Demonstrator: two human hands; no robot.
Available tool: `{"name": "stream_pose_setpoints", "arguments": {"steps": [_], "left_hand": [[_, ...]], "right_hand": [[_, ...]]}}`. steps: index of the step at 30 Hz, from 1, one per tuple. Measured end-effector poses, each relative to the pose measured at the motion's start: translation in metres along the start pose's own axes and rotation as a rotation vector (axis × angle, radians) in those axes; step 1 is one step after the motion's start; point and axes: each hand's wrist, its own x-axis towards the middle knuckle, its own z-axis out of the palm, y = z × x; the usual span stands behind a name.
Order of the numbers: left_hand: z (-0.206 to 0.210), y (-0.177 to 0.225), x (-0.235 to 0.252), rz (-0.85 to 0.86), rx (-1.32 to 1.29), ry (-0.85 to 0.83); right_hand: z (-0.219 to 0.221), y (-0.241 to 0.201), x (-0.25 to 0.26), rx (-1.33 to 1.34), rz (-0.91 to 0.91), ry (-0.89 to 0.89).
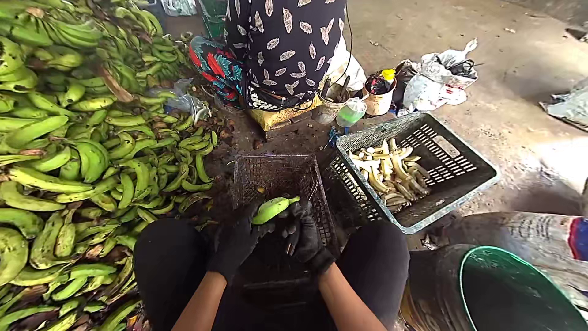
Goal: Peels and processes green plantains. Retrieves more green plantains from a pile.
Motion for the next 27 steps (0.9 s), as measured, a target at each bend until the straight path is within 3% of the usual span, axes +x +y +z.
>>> {"name": "stream_pose_setpoints", "arguments": {"steps": [3,7,9,12,13,16,20,23,27], "left_hand": [[-0.001,-0.004,0.007,-0.012,0.076,-0.003],[0.006,-0.022,0.013,0.147,-0.043,0.169],[0.008,-0.029,0.014,0.132,-0.504,0.171],[0.011,-0.032,0.014,0.057,-1.494,0.089],[0.011,-0.028,0.016,0.001,-1.639,0.045],[0.012,-0.012,0.023,-0.186,-1.56,0.094],[0.0,-0.019,0.032,0.038,-1.208,0.474],[-0.006,-0.012,0.029,0.045,-0.949,0.492],[0.011,-0.018,0.029,0.146,-0.605,0.483]], "right_hand": [[0.013,-0.003,0.007,0.126,0.029,-0.033],[0.018,0.002,0.017,0.121,0.078,0.121],[0.018,0.005,0.017,0.132,0.021,0.118],[0.011,0.006,0.015,0.078,-0.033,0.013],[0.009,0.006,0.014,0.03,-0.01,-0.023],[-0.001,0.006,0.01,-0.195,0.015,-0.035],[-0.019,-0.002,-0.002,-0.491,-0.005,0.027],[-0.019,0.004,-0.012,-0.633,-0.106,0.06],[-0.028,0.01,-0.008,-0.71,-0.155,-0.069]]}}
